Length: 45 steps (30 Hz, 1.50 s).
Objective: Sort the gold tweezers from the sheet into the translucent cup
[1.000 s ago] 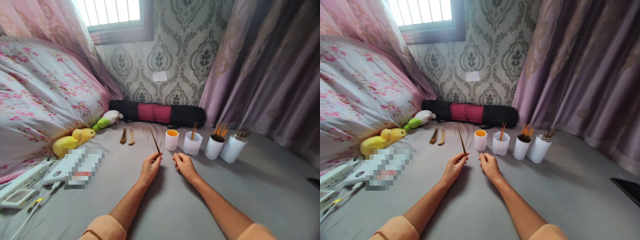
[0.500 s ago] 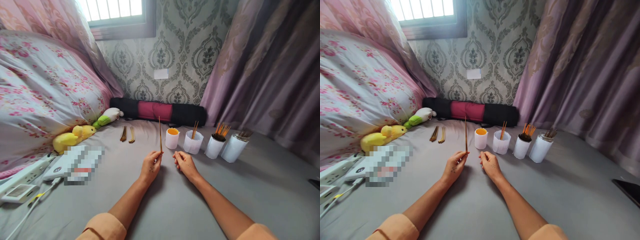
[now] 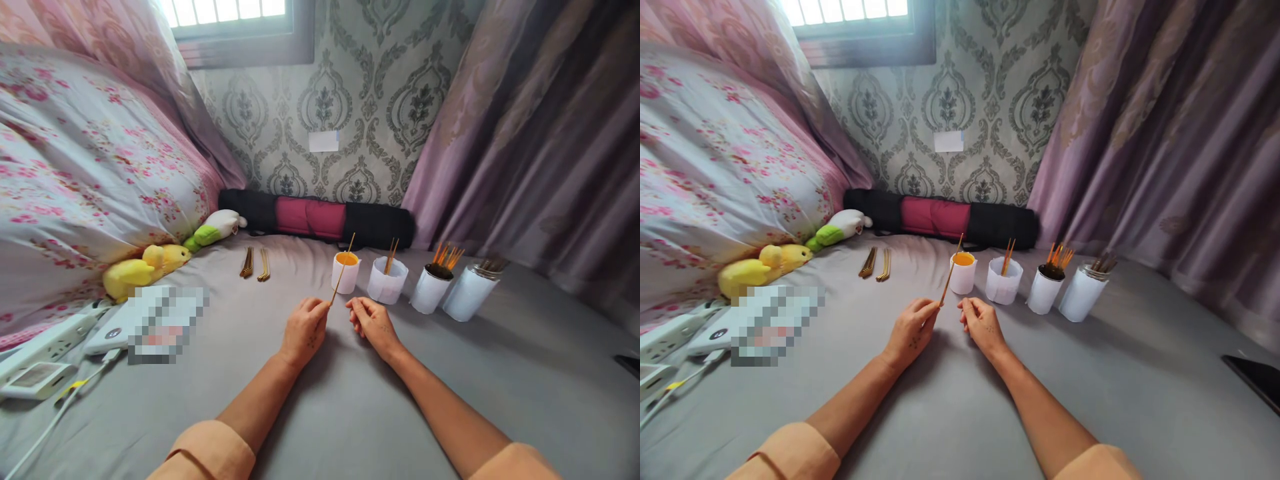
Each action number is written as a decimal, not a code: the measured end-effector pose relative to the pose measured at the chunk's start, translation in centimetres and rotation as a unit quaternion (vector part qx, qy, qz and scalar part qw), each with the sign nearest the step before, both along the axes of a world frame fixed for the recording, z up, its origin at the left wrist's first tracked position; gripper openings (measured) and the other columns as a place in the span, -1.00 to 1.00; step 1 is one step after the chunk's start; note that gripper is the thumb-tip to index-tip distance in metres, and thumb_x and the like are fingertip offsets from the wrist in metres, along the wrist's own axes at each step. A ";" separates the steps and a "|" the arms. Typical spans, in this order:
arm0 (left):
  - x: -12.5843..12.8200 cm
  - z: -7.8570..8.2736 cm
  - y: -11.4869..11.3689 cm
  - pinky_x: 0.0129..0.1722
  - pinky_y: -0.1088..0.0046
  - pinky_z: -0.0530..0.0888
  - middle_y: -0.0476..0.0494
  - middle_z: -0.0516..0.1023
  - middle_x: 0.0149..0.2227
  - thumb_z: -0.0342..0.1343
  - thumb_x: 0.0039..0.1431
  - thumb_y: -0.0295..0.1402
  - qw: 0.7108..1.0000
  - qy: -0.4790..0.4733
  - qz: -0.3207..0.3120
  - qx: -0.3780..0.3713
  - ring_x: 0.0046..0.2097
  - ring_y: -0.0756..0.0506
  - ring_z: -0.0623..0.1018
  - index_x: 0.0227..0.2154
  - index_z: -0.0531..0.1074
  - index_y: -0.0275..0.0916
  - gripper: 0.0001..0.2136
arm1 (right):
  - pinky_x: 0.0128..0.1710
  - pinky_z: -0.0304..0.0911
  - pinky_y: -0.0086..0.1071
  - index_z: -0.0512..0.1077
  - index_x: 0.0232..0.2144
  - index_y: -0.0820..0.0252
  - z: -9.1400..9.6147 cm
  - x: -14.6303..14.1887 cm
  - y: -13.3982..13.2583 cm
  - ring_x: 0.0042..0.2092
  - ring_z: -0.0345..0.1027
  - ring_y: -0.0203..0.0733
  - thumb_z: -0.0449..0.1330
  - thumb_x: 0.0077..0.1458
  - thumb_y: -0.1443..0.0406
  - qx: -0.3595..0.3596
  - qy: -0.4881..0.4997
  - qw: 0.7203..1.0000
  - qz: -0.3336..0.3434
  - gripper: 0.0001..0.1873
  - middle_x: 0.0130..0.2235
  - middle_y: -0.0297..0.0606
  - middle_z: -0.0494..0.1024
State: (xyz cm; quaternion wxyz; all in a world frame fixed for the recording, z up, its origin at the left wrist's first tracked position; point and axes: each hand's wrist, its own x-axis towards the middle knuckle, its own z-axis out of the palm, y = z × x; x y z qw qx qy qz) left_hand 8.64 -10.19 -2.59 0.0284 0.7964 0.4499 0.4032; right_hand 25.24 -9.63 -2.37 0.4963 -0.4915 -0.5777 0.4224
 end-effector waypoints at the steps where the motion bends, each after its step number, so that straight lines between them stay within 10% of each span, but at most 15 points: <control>1: 0.0 0.0 0.0 -0.23 0.46 0.31 -0.11 0.41 -0.29 -0.18 0.17 -0.40 1.000 0.011 0.002 0.002 -0.24 -0.02 0.36 -0.23 0.38 -0.17 -0.76 | -0.75 -0.01 -0.58 0.35 -0.42 0.24 0.1 0.0 0.0 -0.64 0.14 -0.43 0.00 -0.01 0.03 -0.001 0.002 1.000 0.001 -0.62 -0.57 -0.37 0.31; 25: 0.1 0.7 -0.5 -0.20 0.37 0.30 -0.13 0.35 -0.25 -0.20 0.12 -0.52 0.983 0.185 -0.020 -0.009 -0.23 -0.07 0.31 -0.16 0.32 -0.20 -0.72 | -0.71 0.05 -0.55 0.34 -0.26 0.26 0.6 -0.3 -0.5 -0.58 0.18 -0.41 0.05 -0.08 0.28 -0.035 0.090 0.995 0.035 -0.72 -0.50 -0.35 0.35; 45: 0.1 0.6 -0.5 -0.23 0.36 0.31 -0.14 0.34 -0.30 -0.20 0.13 -0.51 0.982 0.185 -0.032 -0.018 -0.25 -0.07 0.30 -0.21 0.34 -0.20 -0.73 | -0.73 0.02 -0.57 0.36 -0.35 0.26 0.3 -0.5 -0.4 -0.60 0.17 -0.44 0.08 -0.05 0.06 -0.052 0.104 0.993 0.031 -0.63 -0.52 -0.36 0.33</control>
